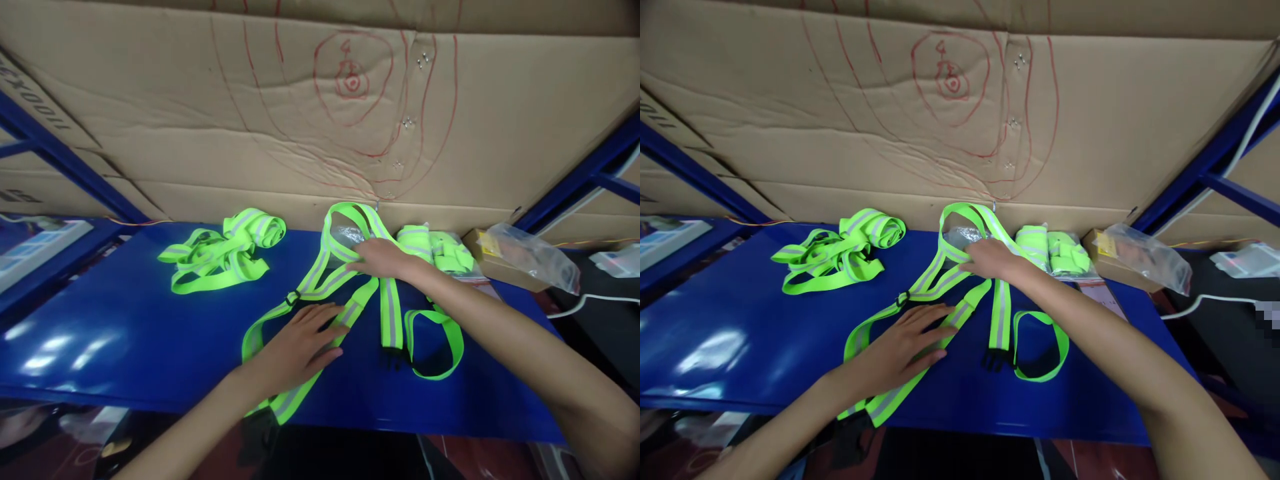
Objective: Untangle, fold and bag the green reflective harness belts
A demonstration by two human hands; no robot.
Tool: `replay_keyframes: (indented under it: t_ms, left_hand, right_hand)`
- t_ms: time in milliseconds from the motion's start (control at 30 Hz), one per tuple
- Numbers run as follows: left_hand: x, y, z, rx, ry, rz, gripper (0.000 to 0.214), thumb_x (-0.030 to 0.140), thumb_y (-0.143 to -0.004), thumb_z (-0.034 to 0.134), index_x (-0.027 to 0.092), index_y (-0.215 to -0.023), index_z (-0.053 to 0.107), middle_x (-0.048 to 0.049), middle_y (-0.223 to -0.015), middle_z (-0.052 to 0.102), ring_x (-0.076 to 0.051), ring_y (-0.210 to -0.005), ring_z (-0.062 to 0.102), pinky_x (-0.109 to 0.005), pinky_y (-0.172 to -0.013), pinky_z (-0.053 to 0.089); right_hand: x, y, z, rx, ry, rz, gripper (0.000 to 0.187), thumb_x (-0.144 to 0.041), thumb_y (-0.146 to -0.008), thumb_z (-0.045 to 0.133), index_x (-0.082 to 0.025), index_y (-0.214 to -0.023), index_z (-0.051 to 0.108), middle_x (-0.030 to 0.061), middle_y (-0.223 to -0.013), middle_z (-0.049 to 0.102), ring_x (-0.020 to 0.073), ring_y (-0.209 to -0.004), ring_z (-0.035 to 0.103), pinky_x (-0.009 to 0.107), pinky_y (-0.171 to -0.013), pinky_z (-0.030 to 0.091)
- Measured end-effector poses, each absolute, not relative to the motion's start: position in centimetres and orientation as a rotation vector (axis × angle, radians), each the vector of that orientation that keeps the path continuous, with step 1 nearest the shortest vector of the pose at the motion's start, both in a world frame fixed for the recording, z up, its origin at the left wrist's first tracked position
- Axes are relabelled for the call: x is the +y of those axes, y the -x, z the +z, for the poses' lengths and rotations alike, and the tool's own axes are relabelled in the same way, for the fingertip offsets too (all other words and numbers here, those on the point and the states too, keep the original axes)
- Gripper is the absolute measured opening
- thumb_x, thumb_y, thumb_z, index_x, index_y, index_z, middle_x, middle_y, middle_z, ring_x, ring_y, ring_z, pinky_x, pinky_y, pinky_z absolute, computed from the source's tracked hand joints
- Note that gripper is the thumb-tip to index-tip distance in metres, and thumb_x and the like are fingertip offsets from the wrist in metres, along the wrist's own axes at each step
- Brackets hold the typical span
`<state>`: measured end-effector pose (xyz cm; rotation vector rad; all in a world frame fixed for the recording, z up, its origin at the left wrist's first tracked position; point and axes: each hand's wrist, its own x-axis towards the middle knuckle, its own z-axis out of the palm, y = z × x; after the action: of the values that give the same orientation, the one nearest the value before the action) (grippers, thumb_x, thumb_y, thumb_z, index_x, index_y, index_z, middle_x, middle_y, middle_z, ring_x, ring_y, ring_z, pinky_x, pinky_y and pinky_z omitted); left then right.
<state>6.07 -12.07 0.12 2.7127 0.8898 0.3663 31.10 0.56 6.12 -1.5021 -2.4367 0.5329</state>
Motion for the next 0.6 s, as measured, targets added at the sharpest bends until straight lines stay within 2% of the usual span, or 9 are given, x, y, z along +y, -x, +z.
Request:
replay_keyframes:
  t_ms: [67, 133, 267, 333, 400, 500, 600]
  left_hand:
    - [-12.6, -6.1, -1.0, 0.904, -2.737, 0.346, 0.04, 0.038, -0.107, 0.052, 0.031, -0.146, 0.055, -0.0097, -0.16, 0.05, -0.03, -0.147, 0.049, -0.053, -0.12, 0.044]
    - [-13.6, -6.1, -1.8, 1.007, -2.73, 0.408, 0.041, 0.04, -0.107, 0.053, 0.029, -0.146, 0.056, -0.0116, -0.156, 0.053, -0.03, -0.143, 0.053, -0.053, -0.117, 0.046]
    - [-14.9, -6.4, -0.7, 1.206, -2.649, 0.563, 0.03, 0.042, -0.106, 0.052, 0.026, -0.122, 0.071, -0.0106, -0.123, 0.071, -0.031, -0.114, 0.068, -0.052, -0.1, 0.053]
    - [-13.7, -6.2, 1.6, 1.215, -2.467, 0.709, 0.026, 0.041, -0.104, 0.053, 0.026, -0.106, 0.074, -0.0074, -0.106, 0.075, -0.029, -0.103, 0.069, -0.048, -0.096, 0.052]
    - [-10.6, -5.9, 4.0, 1.294, -2.101, 0.982, 0.024, 0.043, -0.098, 0.061, 0.023, -0.093, 0.073, -0.0075, -0.098, 0.074, -0.027, -0.1, 0.068, -0.043, -0.096, 0.051]
    - [-3.4, -6.3, 6.0, 1.356, -1.882, 1.084, 0.033, 0.049, -0.1, 0.056, 0.019, -0.102, 0.07, -0.0102, -0.108, 0.073, -0.026, -0.107, 0.065, -0.039, -0.094, 0.053]
    - [3.1, -8.4, 5.3, 1.245, -1.725, 0.878, 0.036, 0.048, -0.097, 0.067, 0.015, -0.112, 0.07, -0.0092, -0.105, 0.073, -0.023, -0.096, 0.069, -0.035, -0.082, 0.058]
  right_hand:
    - [1.3, -31.0, 6.5, -2.331, 1.489, 0.605, 0.037, -0.051, -0.091, 0.074, -0.02, -0.073, 0.072, 0.0071, -0.073, 0.069, 0.0264, -0.085, 0.068, 0.033, -0.079, 0.044]
    - [2.1, -31.2, 7.2, -2.198, 1.46, 0.69, 0.045, -0.058, -0.098, 0.061, -0.02, -0.08, 0.076, 0.0041, -0.067, 0.065, 0.0222, -0.077, 0.064, 0.031, -0.076, 0.044]
    - [2.8, -31.5, 7.9, -1.919, 1.39, 0.933, 0.06, -0.066, -0.104, 0.041, -0.019, -0.097, 0.078, 0.0031, -0.073, 0.068, 0.0165, -0.066, 0.059, 0.028, -0.065, 0.044]
    - [2.7, -31.6, 7.6, -1.821, 1.337, 1.087, 0.062, -0.069, -0.102, 0.043, -0.018, -0.097, 0.078, 0.0044, -0.077, 0.071, 0.0155, -0.065, 0.059, 0.028, -0.063, 0.045]
    - [2.2, -31.6, 7.1, -1.757, 1.272, 1.219, 0.06, -0.072, -0.096, 0.054, -0.018, -0.092, 0.078, 0.0043, -0.075, 0.07, 0.0149, -0.062, 0.059, 0.028, -0.062, 0.047]
    - [1.1, -31.7, 6.7, -1.684, 1.166, 1.339, 0.056, -0.075, -0.086, 0.067, -0.019, -0.089, 0.077, 0.0021, -0.074, 0.069, 0.013, -0.059, 0.054, 0.028, -0.062, 0.047]
    - [-0.1, -31.8, 6.5, -1.615, 1.081, 1.407, 0.057, -0.076, -0.082, 0.071, -0.02, -0.088, 0.075, -0.0002, -0.069, 0.064, 0.0126, -0.057, 0.051, 0.028, -0.06, 0.045]
